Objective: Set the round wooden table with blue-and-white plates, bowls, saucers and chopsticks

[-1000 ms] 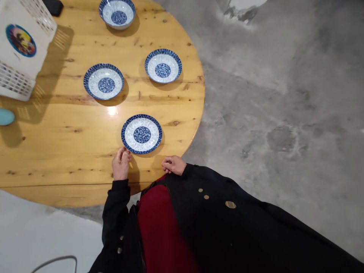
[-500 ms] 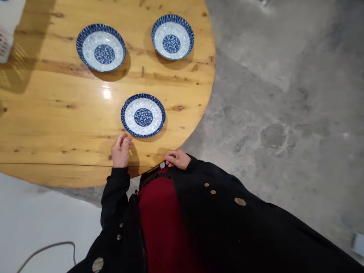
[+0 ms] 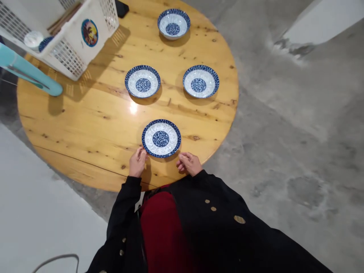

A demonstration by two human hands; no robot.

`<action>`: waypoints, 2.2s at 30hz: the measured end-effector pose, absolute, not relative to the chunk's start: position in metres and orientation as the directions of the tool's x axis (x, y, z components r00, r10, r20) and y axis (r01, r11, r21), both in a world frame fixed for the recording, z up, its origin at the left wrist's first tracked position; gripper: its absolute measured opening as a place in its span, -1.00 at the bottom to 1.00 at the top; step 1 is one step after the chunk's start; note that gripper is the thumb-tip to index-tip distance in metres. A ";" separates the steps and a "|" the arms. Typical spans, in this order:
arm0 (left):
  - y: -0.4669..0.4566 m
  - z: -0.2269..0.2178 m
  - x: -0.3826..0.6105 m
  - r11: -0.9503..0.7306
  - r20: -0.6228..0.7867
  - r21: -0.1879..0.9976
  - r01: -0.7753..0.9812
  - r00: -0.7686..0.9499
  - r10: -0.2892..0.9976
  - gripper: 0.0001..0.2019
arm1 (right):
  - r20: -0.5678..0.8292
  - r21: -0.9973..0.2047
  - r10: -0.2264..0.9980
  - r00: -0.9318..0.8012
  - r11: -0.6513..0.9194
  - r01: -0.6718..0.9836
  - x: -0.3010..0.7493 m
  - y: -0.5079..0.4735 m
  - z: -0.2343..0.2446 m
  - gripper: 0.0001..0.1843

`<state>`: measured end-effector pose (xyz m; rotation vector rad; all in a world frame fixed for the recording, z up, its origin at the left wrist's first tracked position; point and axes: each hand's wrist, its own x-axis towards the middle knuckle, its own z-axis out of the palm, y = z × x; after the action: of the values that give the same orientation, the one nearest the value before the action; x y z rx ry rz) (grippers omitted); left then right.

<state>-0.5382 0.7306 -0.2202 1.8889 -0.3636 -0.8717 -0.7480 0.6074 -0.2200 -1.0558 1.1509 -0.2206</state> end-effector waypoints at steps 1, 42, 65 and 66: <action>0.726 -0.221 -0.540 -0.470 -0.410 0.875 0.115 0.693 -0.593 -0.58 | -0.628 -0.777 -0.649 0.428 0.540 -0.322 -0.744 0.603 -0.221 -0.42; 0.714 -0.225 -0.543 -0.373 -0.453 0.886 0.274 0.679 -0.578 -0.56 | -0.496 -0.868 -0.712 0.498 0.421 -0.264 -0.714 0.575 -0.236 -0.57; 0.721 -0.229 -0.544 -0.304 -0.627 0.779 0.549 0.668 -0.400 -0.79 | -0.526 -0.844 -0.730 0.437 0.383 -0.376 -0.522 0.419 -0.232 -0.89; 0.721 -0.228 -0.545 -0.305 -0.630 0.776 0.551 0.667 -0.398 -0.79 | -0.537 -0.839 -0.719 0.442 0.396 -0.374 -0.512 0.417 -0.233 -0.88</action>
<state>-0.5450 0.7212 -0.2285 1.6302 0.1278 -0.9429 -0.5122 0.4165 -0.2328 -1.2081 1.1584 -0.2953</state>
